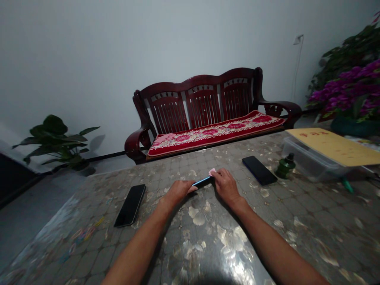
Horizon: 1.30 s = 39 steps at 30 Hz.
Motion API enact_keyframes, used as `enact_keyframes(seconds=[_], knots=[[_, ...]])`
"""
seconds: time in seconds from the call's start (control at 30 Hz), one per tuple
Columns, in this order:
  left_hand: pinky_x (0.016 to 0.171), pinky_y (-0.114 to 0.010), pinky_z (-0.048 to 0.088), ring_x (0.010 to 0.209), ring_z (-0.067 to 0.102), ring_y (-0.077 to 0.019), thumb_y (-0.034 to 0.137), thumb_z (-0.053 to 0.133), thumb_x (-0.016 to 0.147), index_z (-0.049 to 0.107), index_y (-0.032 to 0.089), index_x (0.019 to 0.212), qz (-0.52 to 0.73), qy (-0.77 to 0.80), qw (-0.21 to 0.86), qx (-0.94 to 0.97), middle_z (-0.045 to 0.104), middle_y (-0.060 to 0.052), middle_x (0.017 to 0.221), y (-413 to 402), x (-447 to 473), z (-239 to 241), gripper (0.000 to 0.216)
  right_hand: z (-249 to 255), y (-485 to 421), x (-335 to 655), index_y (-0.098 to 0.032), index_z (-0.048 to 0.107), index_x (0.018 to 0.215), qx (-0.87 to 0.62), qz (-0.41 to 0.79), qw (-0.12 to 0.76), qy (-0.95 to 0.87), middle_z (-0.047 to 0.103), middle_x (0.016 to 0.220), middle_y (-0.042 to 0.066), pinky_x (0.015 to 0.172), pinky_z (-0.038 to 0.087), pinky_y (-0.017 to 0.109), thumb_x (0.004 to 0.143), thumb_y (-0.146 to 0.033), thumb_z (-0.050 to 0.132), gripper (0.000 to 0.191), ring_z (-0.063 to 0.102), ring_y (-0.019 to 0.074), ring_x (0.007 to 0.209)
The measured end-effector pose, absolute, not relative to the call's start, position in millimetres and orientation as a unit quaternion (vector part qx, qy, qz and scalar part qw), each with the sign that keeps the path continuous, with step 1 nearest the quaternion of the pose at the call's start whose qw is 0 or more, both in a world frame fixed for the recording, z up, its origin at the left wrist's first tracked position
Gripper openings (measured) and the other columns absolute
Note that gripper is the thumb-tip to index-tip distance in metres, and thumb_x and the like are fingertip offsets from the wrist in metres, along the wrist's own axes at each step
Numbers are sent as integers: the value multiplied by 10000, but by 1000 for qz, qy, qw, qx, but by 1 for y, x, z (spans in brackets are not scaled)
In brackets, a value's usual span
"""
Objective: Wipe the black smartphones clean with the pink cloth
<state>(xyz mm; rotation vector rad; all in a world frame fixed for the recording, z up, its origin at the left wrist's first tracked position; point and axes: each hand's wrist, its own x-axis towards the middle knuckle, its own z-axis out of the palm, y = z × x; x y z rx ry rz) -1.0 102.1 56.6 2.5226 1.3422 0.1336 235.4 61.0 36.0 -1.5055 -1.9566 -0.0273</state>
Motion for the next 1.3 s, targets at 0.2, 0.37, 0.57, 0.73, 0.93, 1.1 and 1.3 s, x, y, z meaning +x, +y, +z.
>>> enact_keyframes(seconds=[0.2, 0.37, 0.57, 0.73, 0.93, 1.1, 1.3], knots=[[763, -278, 473, 842, 693, -236, 323, 551, 946, 725, 255, 1069, 66, 457, 142, 876, 752, -51, 901, 103, -5, 60, 224, 38, 62, 229, -187, 670, 1196, -575, -5, 330, -748, 600, 992, 103, 861, 393, 304, 987, -129, 420, 331, 514, 229, 956], [737, -277, 456, 844, 705, -248, 344, 550, 946, 745, 256, 1036, 92, 501, 130, 850, 766, -60, 897, 96, -1, 56, 232, 43, 52, 195, -181, 640, 1236, -510, 5, 311, -802, 618, 1045, 103, 859, 395, 292, 1009, -159, 431, 309, 529, 219, 962], [701, -266, 426, 808, 697, -230, 369, 546, 949, 748, 240, 1022, 123, 518, 152, 833, 771, -35, 891, 84, -4, 52, 251, 53, 56, 200, -212, 674, 1178, -511, -9, 290, -809, 621, 1006, 93, 829, 379, 298, 1010, -178, 447, 285, 525, 216, 931], [681, -262, 412, 771, 671, -217, 358, 549, 931, 739, 200, 917, 139, 513, 173, 829, 739, -31, 817, 89, -13, 54, 247, 57, 63, 214, -191, 691, 1139, -560, -22, 279, -780, 614, 996, 104, 823, 370, 300, 994, -135, 430, 304, 517, 227, 943], [749, -281, 445, 835, 670, -239, 291, 585, 879, 747, 180, 945, 140, 500, 213, 828, 756, -55, 888, 102, -16, 59, 207, 55, 56, 172, -176, 655, 1170, -517, -24, 255, -817, 619, 1061, 114, 829, 377, 313, 971, -140, 493, 259, 521, 235, 949], [797, -287, 454, 883, 677, -247, 256, 600, 878, 745, 184, 1021, 148, 488, 213, 834, 769, -63, 959, 101, -17, 60, 216, 58, 56, 157, -181, 667, 1146, -501, -28, 250, -828, 628, 1042, 111, 818, 383, 313, 955, -125, 512, 253, 528, 238, 948], [741, -270, 437, 825, 672, -234, 249, 593, 883, 746, 174, 919, 97, 515, 175, 833, 747, -53, 871, 102, -15, 64, 175, 53, 64, 206, -197, 708, 1114, -564, -50, 285, -774, 623, 955, 100, 792, 374, 305, 953, -104, 497, 282, 529, 231, 911]])
